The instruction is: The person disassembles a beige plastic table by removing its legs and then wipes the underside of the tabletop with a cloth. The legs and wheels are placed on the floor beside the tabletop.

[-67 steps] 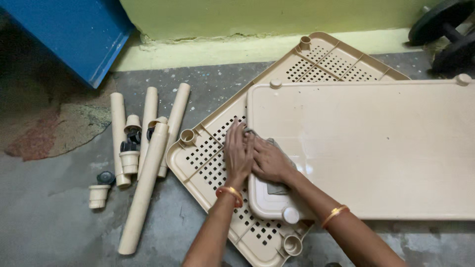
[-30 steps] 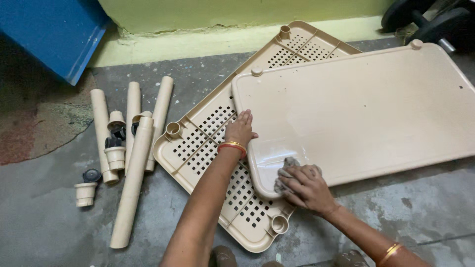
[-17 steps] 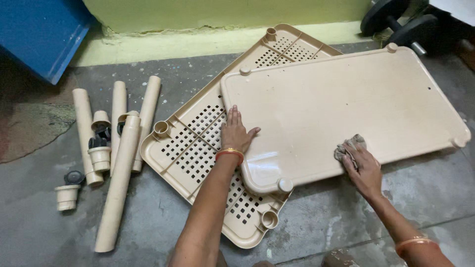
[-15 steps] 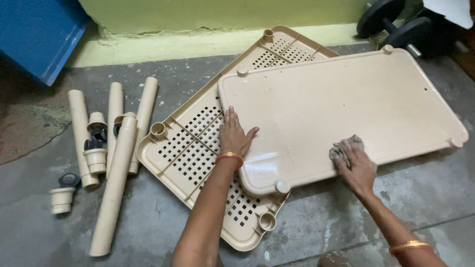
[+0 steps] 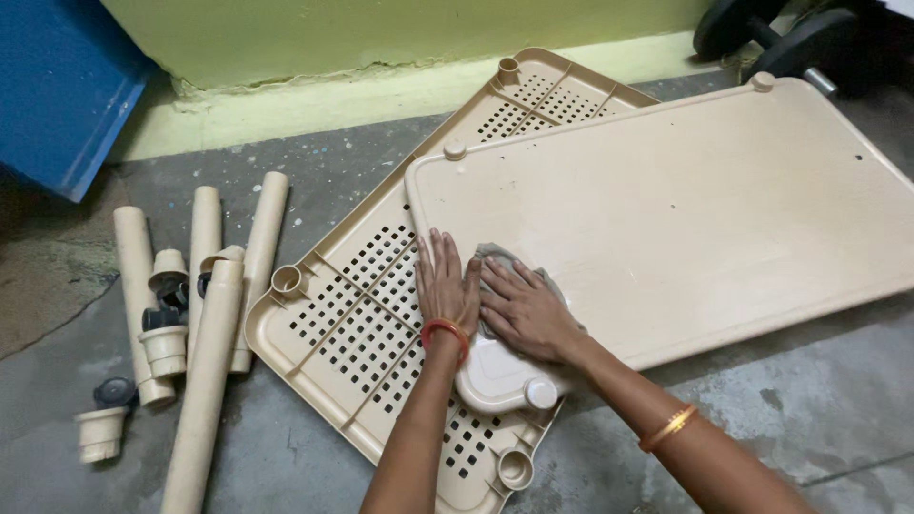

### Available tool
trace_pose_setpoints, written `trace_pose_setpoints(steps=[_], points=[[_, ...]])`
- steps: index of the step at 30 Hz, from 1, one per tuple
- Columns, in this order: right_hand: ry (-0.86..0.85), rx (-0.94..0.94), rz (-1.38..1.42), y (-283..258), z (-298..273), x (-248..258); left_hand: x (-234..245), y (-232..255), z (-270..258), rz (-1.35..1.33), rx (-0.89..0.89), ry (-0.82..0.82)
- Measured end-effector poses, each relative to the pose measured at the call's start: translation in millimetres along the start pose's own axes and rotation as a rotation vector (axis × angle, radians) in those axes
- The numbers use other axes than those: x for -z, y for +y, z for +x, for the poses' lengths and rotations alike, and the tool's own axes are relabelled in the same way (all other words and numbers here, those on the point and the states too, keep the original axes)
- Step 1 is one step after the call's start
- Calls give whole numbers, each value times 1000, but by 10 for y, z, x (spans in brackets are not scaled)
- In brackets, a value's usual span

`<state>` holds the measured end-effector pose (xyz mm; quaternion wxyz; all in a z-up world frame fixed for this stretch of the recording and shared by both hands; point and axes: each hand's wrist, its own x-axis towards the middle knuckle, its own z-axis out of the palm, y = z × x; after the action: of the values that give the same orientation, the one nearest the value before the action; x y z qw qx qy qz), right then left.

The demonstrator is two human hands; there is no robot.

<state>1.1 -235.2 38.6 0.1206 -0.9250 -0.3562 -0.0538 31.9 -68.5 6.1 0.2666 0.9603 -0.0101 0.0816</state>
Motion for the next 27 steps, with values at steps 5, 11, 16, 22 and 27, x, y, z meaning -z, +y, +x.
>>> trace_pose_setpoints(steps=[5,11,16,22,27], points=[[55,-3,-3,303,327,-123,54,90,-41,155,-57,-10],[175,-93,26,651,541,-218,105,92,-69,109,-25,19],[214,-290,2,1024,455,-188,145,138,-61,89,77,28],[310,-620,-115,1574,-417,53,182,163,-41,40,154,14],[355,-816,-199,1323,-1090,74,170,145,-65,-81,131,94]])
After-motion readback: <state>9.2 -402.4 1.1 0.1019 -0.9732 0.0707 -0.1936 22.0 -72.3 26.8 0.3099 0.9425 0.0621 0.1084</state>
